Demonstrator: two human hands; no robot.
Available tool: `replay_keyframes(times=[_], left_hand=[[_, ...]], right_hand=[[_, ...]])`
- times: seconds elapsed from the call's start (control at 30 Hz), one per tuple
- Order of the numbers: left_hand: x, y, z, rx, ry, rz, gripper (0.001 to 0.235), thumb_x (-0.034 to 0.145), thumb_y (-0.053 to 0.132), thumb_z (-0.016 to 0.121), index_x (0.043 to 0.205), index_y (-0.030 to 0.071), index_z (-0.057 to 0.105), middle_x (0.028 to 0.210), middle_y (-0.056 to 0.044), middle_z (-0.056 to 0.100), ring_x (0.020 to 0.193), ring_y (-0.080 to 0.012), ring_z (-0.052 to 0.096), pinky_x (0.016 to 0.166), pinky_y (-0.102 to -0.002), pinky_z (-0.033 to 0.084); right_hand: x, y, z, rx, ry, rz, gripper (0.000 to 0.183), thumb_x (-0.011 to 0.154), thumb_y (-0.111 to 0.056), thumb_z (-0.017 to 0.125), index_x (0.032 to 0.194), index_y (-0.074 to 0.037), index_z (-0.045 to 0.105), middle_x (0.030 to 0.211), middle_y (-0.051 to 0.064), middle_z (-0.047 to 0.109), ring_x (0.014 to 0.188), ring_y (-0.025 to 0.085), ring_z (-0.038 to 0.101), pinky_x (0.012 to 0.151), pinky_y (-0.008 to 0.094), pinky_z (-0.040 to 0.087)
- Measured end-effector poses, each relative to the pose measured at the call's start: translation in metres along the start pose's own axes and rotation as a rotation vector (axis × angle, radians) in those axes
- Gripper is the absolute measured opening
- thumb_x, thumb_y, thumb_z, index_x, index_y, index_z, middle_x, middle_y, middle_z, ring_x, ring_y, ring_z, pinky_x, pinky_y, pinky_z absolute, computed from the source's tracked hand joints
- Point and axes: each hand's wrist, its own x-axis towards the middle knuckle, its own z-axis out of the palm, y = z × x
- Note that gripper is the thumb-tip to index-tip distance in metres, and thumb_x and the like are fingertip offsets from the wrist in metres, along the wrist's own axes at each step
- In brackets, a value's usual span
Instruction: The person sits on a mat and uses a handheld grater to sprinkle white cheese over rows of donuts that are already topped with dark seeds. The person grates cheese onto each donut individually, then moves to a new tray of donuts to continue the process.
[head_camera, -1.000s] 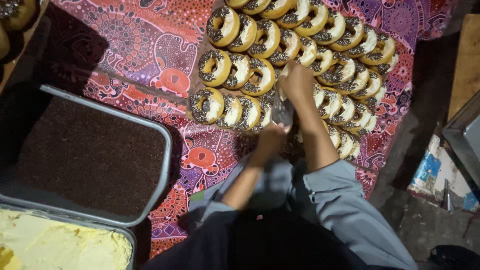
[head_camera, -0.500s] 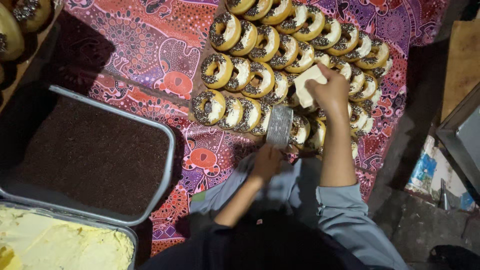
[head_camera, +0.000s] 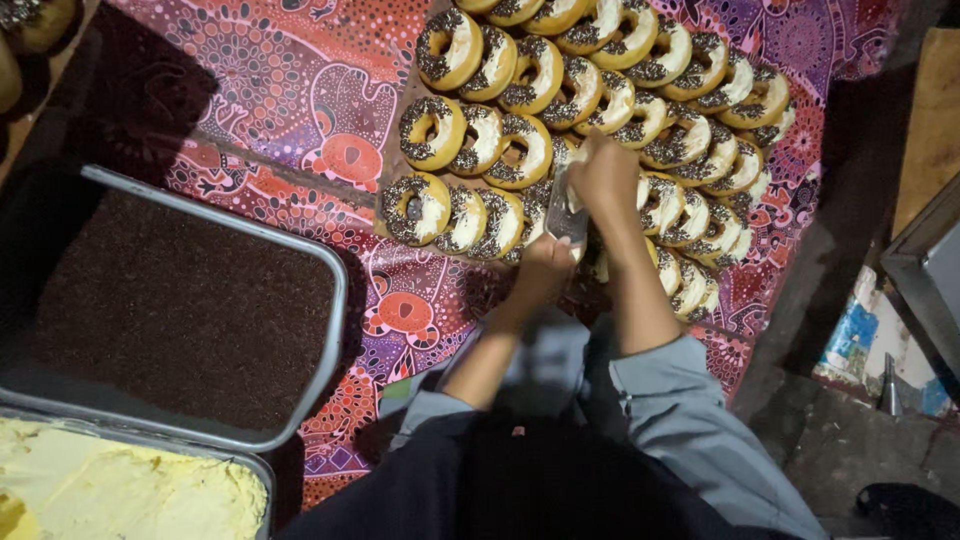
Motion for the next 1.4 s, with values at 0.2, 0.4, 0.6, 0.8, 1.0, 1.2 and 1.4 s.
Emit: replay_keyframes(times=[0.2, 0.4, 0.6, 0.8, 1.0, 1.2, 1.4], left_hand=[[-0.091, 0.053, -0.035, -0.178, -0.121, -0.161, 0.03, 0.099, 0.024, 0.052, 0.101, 0.0, 0.069, 0.074, -0.012, 0.063, 0.062, -0.0252, 0.062, 0.056, -0.044, 0.05], [-0.099, 0.049, -0.052, -0.488, -0.165, -0.609, 0.019, 0.097, 0.018, 0.048, 0.095, 0.006, 0.061, 0.066, -0.008, 0.055, 0.057, -0.0187, 0.052, 0.051, -0.04, 0.045], [-0.017, 0.016, -0.034, -0.368, 0.107, -0.084, 0.027, 0.107, 0.018, 0.053, 0.083, 0.005, 0.053, 0.068, -0.002, 0.053, 0.061, -0.0107, 0.052, 0.054, -0.027, 0.045], [0.03, 0.013, -0.048, -0.686, -0.085, -0.381, 0.027, 0.107, 0.02, 0.047, 0.083, 0.008, 0.051, 0.062, 0.0, 0.049, 0.05, -0.0108, 0.045, 0.043, -0.027, 0.036], [0.024, -0.004, -0.036, -0.11, 0.058, 0.297, 0.026, 0.111, 0.021, 0.053, 0.088, 0.009, 0.055, 0.075, -0.005, 0.055, 0.064, -0.0224, 0.053, 0.056, -0.038, 0.043], [-0.074, 0.031, -0.061, -0.067, 0.069, -0.08, 0.03, 0.109, 0.025, 0.051, 0.085, 0.01, 0.061, 0.066, -0.007, 0.06, 0.059, -0.0234, 0.057, 0.057, -0.039, 0.046], [-0.019, 0.021, -0.089, 0.244, 0.176, 0.156, 0.038, 0.109, 0.022, 0.05, 0.075, 0.007, 0.06, 0.058, -0.009, 0.056, 0.055, -0.0217, 0.055, 0.055, -0.038, 0.044]], right_hand=[[0.012, 0.0, -0.025, 0.203, -0.247, 0.373, 0.061, 0.08, -0.011, 0.072, 0.139, 0.0, 0.058, 0.097, 0.024, 0.076, 0.064, 0.025, 0.075, 0.065, 0.034, 0.061], [-0.013, 0.001, -0.078, 0.443, -0.067, 0.314, 0.062, 0.08, -0.015, 0.078, 0.139, -0.003, 0.064, 0.109, 0.017, 0.079, 0.068, 0.013, 0.071, 0.061, 0.031, 0.057], [-0.022, -0.024, -0.071, 0.276, -0.144, 0.286, 0.065, 0.079, -0.018, 0.077, 0.141, -0.007, 0.061, 0.104, 0.021, 0.076, 0.063, 0.022, 0.073, 0.068, 0.034, 0.06], [-0.003, -0.044, -0.018, 0.168, -0.021, -0.059, 0.059, 0.079, -0.011, 0.076, 0.135, 0.004, 0.063, 0.095, 0.03, 0.073, 0.075, 0.034, 0.077, 0.072, 0.041, 0.061], [0.024, -0.046, 0.022, 0.037, -0.069, -0.06, 0.024, 0.08, -0.004, 0.071, 0.102, 0.007, 0.071, 0.081, 0.03, 0.069, 0.078, 0.043, 0.071, 0.073, 0.048, 0.056], [0.027, -0.048, 0.011, 0.164, -0.173, 0.096, 0.061, 0.076, -0.007, 0.071, 0.133, 0.01, 0.057, 0.114, 0.033, 0.066, 0.086, 0.034, 0.078, 0.081, 0.038, 0.061], [0.007, -0.072, -0.01, 0.179, 0.044, -0.21, 0.059, 0.081, -0.012, 0.08, 0.134, 0.009, 0.063, 0.12, 0.032, 0.07, 0.105, 0.038, 0.075, 0.095, 0.041, 0.057]])
